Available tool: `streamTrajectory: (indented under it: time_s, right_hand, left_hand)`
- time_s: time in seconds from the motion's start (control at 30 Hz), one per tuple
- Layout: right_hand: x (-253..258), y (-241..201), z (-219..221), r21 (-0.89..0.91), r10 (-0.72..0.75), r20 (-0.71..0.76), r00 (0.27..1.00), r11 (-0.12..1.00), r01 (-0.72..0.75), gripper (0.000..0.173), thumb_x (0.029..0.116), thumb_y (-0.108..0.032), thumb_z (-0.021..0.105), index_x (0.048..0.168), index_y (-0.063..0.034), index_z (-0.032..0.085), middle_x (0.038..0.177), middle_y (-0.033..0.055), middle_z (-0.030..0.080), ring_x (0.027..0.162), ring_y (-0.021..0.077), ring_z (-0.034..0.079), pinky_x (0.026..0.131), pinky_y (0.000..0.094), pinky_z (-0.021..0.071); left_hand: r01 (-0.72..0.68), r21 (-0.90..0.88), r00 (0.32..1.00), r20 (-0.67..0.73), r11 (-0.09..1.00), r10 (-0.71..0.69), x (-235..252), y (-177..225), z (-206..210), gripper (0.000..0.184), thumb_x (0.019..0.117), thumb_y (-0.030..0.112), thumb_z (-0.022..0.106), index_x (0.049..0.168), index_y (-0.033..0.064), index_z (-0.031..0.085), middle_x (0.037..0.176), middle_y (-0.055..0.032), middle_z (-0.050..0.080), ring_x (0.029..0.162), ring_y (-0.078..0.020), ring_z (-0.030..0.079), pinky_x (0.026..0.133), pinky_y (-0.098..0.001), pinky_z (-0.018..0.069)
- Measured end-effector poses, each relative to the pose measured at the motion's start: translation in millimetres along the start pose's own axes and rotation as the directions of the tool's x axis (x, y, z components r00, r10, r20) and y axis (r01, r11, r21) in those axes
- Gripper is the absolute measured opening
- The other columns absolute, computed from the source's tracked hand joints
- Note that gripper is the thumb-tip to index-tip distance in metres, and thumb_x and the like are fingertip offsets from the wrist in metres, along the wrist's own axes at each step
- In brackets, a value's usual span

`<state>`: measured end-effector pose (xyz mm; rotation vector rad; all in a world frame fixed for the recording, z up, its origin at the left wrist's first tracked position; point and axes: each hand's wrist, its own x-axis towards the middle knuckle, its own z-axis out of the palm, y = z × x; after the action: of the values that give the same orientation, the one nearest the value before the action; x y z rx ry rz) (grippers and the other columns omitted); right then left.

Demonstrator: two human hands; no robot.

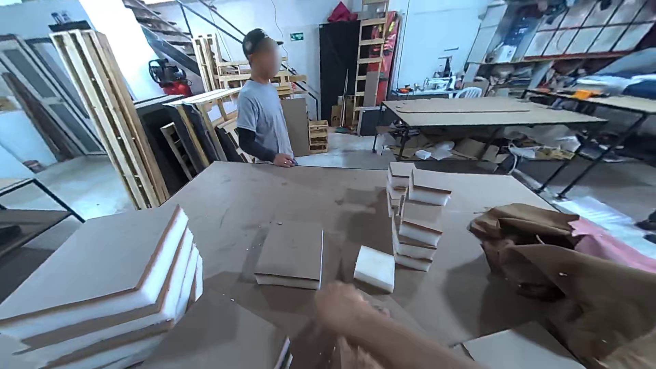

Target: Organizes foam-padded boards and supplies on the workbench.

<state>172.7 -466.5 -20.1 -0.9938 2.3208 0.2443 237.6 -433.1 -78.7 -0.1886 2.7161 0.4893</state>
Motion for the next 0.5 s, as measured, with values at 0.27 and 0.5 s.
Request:
streamTrajectory:
  time_s: [0.27,0.5]
  right_hand:
    - [21.0,124.4,-49.8,0.174,0.357,-0.193,0.914,0.929,-0.326,0.024,0.0984,-0.022,0.060,0.106,-0.0017,0.070,0.110,0.0197,0.070,0.105,0.0388,0.068,0.084,0.0607,0.0542]
    - [0.7,203.5,-36.7,0.361,0.356,-0.135,0.925,0.887,-0.289,0.032,0.1022,-0.029,0.056,0.106,-0.0005,0.070,0.105,0.0209,0.070,0.102,0.0380,0.068,0.087,0.0611,0.0522]
  left_hand:
    - [0.013,-0.313,0.996,-0.082,0.950,-0.040,16.7,-2.4,55.3,0.075,0.0976,0.063,0.050,0.161,0.0255,0.036,0.163,-0.0143,0.038,0.142,-0.0379,0.045,0.105,-0.0636,0.0409]
    - [0.077,-0.268,0.969,-0.206,0.960,-0.135,16.6,-12.1,44.4,0.091,0.0859,0.080,0.053,0.156,0.0229,0.045,0.157,-0.0155,0.045,0.139,-0.0375,0.048,0.105,-0.0641,0.0398]
